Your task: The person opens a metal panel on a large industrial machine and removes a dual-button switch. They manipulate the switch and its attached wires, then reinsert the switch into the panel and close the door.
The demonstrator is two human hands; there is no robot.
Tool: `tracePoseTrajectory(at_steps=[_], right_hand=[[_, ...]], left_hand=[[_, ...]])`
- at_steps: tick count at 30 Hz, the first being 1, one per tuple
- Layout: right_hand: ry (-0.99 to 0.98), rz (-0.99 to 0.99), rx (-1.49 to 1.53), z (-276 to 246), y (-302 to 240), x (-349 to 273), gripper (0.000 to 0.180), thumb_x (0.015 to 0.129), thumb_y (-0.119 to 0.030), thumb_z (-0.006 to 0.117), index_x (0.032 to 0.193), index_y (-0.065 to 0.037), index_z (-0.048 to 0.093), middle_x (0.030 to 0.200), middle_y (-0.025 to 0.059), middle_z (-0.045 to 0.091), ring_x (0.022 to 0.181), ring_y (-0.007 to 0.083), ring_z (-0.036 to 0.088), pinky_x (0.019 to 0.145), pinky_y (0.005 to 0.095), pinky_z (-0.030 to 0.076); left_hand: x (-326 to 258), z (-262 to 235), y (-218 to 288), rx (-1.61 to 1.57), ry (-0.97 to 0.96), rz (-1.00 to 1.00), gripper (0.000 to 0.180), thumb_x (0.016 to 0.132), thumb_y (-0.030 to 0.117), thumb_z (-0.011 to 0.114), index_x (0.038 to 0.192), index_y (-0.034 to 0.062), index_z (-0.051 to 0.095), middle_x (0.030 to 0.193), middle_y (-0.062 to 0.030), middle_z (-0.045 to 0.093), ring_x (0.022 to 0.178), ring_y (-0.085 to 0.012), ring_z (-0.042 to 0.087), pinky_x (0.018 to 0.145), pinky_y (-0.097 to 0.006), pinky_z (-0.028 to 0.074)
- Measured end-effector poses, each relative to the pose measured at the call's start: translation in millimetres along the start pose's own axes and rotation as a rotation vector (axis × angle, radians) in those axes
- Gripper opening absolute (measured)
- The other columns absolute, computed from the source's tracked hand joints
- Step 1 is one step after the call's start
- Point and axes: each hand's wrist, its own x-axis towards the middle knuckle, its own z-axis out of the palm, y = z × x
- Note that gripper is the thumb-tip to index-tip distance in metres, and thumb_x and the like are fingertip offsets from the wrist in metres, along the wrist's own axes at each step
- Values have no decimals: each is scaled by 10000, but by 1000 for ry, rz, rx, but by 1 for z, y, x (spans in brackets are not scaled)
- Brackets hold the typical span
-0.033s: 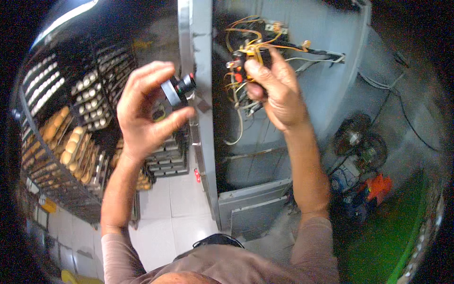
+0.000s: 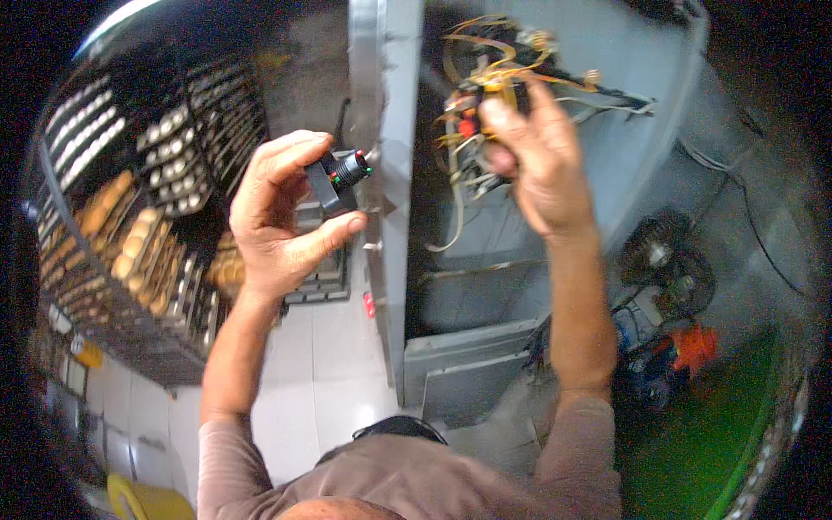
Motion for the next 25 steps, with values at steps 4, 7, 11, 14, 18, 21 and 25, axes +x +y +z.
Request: tracePoseTrajectory(at_steps=[4,7,11,14,18,21,25], right_hand=[[40,15,-217,-9,-5,-10,304,982,-193,573,1251,-52,559,941,-28,603,638,18,403,543,168,334],[77,-17,-274,-1,0,-13,305,993,-216,558,1241,-37,569,968,-10,616,635,35,400,567,183,330],[37,6,-245,-10,1,-15,300,1000,-221,549,1204,-3,579,952,-4,603,646,50,395,608,198,338],[33,24,-233,-14,5,-14,301,997,-236,561,1179,2,587,895,-20,564,680,57,406,623,216,340],[148,-30,-310,-15,10,-18,378,984,-251,586,1255,11,563,892,-25,552,729,65,422,652,237,351],[208,-40,-410,-23,4,-27,504,998,-308,553,1381,15,509,846,-33,498,721,95,390,696,265,343],[502,-278,-651,15,0,-44,471,911,-335,680,1249,-14,610,988,49,671,528,18,442,455,165,397]], left_hand=[[-69,-2,-5,-432,221,-358,673,696,-8,862,1287,-4,541,1284,-127,556,1112,-208,633,941,-315,544],[-97,-2,-4,-505,311,-472,640,715,-11,847,1278,-11,542,1290,-140,575,1116,-213,637,950,-324,544],[-117,-5,-7,-496,297,-543,640,720,-8,844,1282,-8,538,1279,-146,586,1104,-200,642,946,-319,550],[-126,-9,-3,-556,291,-643,635,718,0,849,1276,-8,546,1266,-146,596,1101,-204,643,939,-323,555],[-141,-10,0,-636,195,-719,656,734,41,846,1301,-32,523,1322,-179,556,1198,-234,577,1052,-369,459],[-152,-7,6,-661,86,-673,665,716,62,866,1283,-35,533,1323,-185,543,1232,-246,550,1058,-381,451],[-162,3,17,-908,-119,-637,673,684,74,899,1251,-16,547,1306,-176,530,1222,-248,557,1030,-373,490]])
